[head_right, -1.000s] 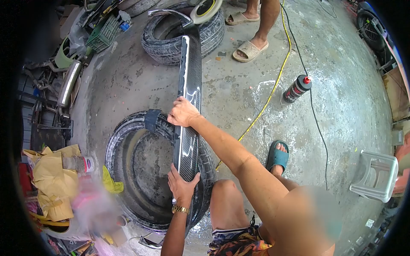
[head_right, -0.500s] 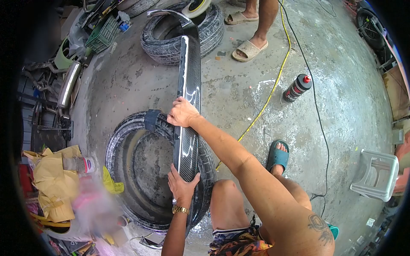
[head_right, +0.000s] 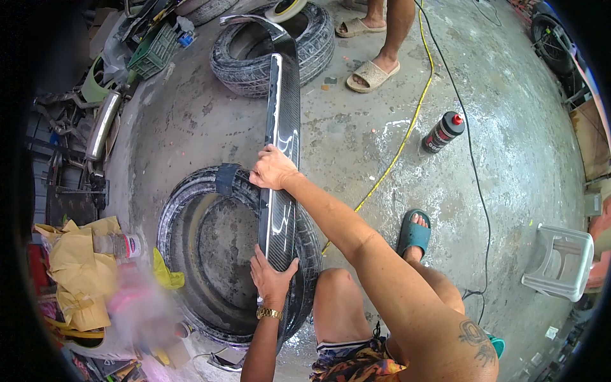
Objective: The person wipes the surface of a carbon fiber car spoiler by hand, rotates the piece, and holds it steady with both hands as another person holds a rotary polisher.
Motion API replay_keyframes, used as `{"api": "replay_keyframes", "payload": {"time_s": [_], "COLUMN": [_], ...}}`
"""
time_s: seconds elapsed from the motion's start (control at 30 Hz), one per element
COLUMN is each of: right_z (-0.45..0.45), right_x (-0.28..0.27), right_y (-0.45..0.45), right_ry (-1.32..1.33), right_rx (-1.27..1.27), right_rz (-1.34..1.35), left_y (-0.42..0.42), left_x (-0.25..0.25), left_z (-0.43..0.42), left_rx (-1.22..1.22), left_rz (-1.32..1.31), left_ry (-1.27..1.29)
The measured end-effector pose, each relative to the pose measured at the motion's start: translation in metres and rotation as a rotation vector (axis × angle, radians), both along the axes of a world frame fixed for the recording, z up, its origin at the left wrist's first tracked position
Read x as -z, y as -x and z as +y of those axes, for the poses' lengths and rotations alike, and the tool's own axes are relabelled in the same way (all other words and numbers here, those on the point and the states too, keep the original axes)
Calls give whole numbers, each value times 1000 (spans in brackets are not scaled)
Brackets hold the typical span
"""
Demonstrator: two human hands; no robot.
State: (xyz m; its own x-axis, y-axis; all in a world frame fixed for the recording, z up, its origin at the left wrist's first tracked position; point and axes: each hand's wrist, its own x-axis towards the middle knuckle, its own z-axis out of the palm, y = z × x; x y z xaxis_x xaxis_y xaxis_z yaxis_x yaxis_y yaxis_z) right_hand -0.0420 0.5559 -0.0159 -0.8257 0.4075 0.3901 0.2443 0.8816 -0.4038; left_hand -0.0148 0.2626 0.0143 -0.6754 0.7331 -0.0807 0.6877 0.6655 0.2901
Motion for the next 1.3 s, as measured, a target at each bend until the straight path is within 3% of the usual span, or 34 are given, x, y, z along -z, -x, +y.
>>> {"api": "replay_keyframes", "payload": {"time_s": [1.3], "right_z": [0], "right_x": [1], "right_y": [-4], "right_ry": [2], "right_rx": [-9], "right_rz": [47], "left_y": [-3], "left_x": [2], "left_z": [-3], "left_rx": [18], "left_rz": [34], "left_ry": [-34]}}
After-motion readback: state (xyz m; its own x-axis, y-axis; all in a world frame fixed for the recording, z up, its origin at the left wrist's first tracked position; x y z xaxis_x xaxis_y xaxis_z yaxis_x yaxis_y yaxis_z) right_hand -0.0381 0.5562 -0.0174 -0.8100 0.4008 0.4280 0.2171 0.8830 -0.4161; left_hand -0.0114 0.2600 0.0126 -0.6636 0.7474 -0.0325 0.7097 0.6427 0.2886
